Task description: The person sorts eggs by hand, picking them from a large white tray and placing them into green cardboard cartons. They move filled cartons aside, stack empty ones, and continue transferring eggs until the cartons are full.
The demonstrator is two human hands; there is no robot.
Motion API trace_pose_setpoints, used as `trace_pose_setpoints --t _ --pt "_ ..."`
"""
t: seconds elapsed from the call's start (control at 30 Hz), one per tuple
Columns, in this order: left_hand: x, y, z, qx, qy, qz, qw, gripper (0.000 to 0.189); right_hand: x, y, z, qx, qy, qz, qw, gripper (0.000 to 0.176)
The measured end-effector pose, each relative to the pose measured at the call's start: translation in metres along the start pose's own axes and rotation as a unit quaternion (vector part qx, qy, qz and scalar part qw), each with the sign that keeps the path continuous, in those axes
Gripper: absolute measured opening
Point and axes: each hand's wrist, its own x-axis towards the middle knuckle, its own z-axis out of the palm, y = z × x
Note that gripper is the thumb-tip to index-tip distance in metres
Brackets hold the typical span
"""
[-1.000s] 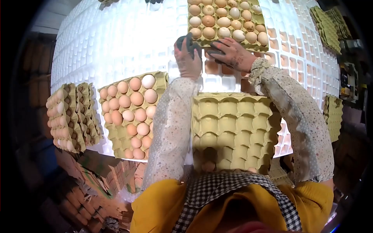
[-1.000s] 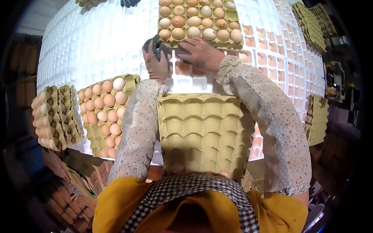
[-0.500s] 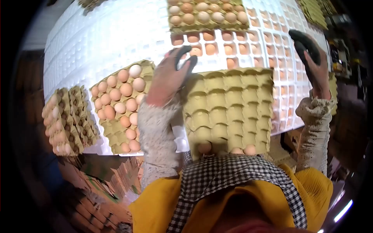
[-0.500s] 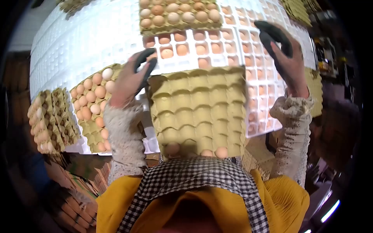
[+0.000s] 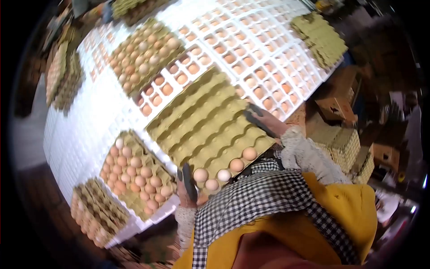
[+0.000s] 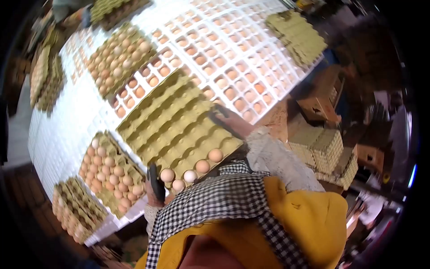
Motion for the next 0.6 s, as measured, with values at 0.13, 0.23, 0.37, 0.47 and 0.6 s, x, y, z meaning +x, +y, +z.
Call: trace_pose_setpoints --t 0.13,0.23,0.37,0.47,0.6 --pt "0.037 0.045 -0.007 -0.525 0.040 -0.347 0.776 0.043 0.018 0.018 -0.016 -0.198 -0.024 -0.064 0.978 0.072" --pt "0.041 0.045 -0.009 -0.513 0.003 -0.345 0.786 0.049 0.016 0.012 -0.016 -0.214 -0.043 -0.014 0.976 0.073" --pt "0.044 0.049 -0.007 -0.535 0.013 -0.355 0.767 0.050 0.006 -0.001 -0.010 -0.186 -0.003 -0.031 0.982 0.060" --pt "0.049 0.067 0.015 -0.507 0.020 -0.363 0.782 0.049 0.045 0.050 -0.018 0.178 -0.092 -0.079 0.977 0.047" --pt "0.077 0.107 0.062 -0.483 0.006 -0.374 0.792 0.049 0.048 0.039 -0.003 0.062 -0.013 -0.170 0.983 0.052"
